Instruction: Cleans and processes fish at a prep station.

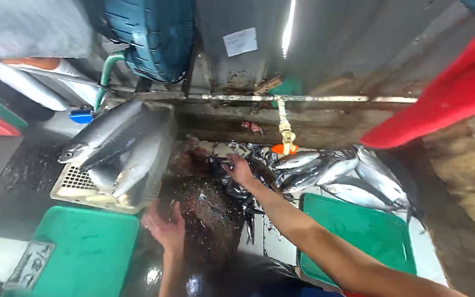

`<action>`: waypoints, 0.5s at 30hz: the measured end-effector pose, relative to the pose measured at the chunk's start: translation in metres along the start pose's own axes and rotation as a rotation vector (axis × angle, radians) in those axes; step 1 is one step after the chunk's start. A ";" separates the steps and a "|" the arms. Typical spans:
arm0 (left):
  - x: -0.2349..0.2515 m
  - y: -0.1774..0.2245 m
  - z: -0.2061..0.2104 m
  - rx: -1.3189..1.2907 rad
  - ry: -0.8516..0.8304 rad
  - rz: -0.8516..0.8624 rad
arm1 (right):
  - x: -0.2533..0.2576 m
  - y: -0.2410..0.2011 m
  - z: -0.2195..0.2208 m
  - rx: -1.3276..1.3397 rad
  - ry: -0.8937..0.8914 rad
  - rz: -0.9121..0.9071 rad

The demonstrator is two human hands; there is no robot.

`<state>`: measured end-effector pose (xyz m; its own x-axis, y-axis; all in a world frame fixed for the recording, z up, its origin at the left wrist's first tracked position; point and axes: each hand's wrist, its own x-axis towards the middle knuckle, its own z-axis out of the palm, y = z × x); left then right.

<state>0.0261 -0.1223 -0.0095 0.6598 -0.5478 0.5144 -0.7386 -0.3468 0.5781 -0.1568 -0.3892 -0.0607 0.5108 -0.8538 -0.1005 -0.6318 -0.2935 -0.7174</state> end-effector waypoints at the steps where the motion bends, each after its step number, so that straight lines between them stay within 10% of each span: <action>1: 0.014 -0.006 -0.013 0.050 0.086 -0.025 | 0.029 -0.015 0.005 -0.037 -0.003 0.005; 8: 0.072 -0.058 0.018 0.324 0.215 0.026 | 0.205 -0.095 0.050 -0.333 0.047 -0.206; 15: 0.092 -0.099 0.038 0.505 0.476 0.258 | 0.275 -0.084 0.113 -0.589 -0.033 -0.522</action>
<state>0.1547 -0.1675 -0.0433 0.3602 -0.3098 0.8799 -0.7763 -0.6226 0.0987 0.1029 -0.5506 -0.1061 0.8377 -0.5324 0.1218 -0.5058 -0.8403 -0.1949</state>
